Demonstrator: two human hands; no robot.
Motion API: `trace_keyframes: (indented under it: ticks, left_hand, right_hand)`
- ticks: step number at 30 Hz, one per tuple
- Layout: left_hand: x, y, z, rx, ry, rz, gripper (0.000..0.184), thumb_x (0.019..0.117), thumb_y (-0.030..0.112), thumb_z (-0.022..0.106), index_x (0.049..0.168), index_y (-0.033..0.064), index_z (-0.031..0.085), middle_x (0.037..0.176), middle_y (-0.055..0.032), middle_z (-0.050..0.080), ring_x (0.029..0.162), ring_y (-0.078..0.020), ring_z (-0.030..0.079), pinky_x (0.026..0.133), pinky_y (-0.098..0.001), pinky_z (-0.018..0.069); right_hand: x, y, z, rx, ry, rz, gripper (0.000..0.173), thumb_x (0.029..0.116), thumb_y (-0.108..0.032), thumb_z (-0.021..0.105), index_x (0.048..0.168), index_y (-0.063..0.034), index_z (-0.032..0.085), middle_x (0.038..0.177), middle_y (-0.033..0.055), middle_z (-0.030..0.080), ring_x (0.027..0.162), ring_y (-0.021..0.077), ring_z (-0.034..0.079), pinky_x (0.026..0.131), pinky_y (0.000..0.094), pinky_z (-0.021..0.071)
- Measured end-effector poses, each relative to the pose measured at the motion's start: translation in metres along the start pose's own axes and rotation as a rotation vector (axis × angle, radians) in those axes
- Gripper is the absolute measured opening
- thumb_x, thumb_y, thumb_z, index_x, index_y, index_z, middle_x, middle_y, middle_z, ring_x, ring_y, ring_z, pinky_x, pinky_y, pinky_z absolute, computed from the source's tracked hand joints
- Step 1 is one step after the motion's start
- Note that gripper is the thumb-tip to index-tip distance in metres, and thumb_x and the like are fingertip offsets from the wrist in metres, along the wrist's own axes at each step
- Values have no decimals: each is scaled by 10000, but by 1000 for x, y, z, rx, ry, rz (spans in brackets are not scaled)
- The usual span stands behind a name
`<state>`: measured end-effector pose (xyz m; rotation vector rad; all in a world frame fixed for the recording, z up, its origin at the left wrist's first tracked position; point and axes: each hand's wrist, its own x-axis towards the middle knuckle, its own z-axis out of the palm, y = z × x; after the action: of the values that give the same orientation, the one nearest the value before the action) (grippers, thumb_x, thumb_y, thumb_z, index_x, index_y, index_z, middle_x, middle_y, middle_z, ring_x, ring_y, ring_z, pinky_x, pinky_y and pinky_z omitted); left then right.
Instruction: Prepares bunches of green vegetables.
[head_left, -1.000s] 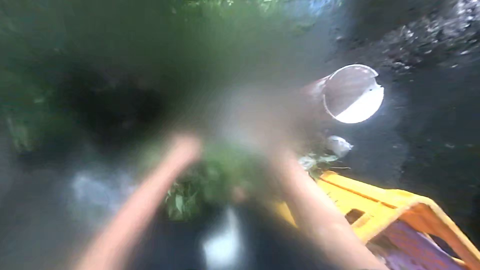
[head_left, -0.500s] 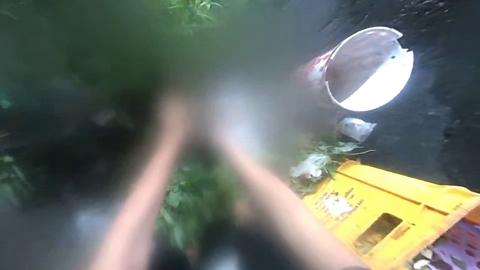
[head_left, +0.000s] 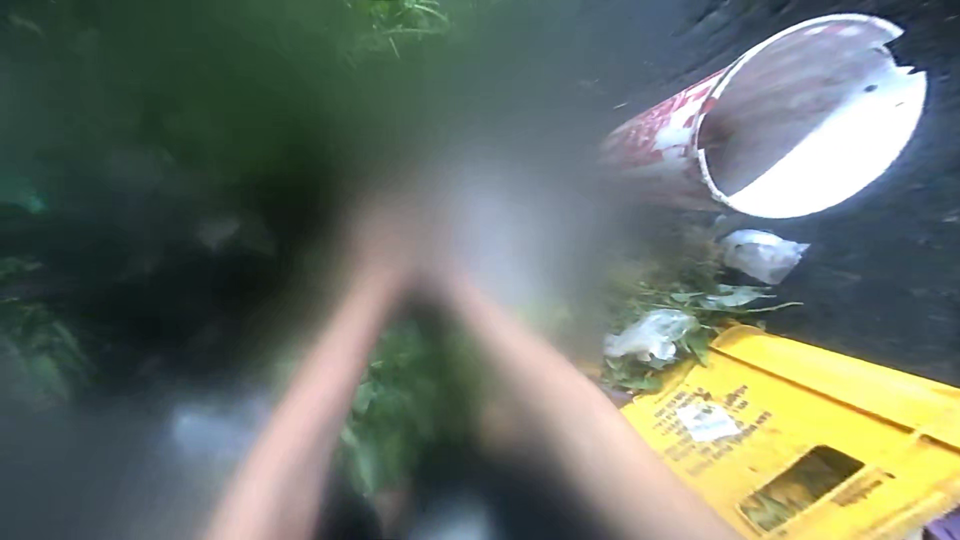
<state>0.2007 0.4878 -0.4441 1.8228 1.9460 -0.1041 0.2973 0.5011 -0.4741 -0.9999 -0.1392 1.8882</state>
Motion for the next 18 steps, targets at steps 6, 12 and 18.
trace_keyframes:
  ticks: [6,12,18]
  left_hand:
    - [15,-30,-4,-310,259,-131,512,914,441,626,1386,243,629,1457,-96,538,1351,-311,495,1066,-559,457]
    - [11,-30,-3,-225,170,-369,491,1000,322,564,1431,88,554,1420,-245,548,1284,-428,556,1021,-653,458]
    - [-24,22,16,-72,269,-162,340,1052,277,490,1350,204,637,1321,-137,635,1158,-395,616,889,-661,440]
  right_hand:
    - [6,1,-8,-186,127,54,643,922,-236,762,1469,-120,445,1280,89,646,1122,166,651,952,369,571]
    - [20,-3,5,-166,166,149,369,934,-150,698,1278,-70,590,1096,90,686,970,165,678,840,376,590]
    - [3,-7,-15,31,84,33,123,996,-119,530,1027,-56,631,874,60,682,787,138,685,725,327,601]
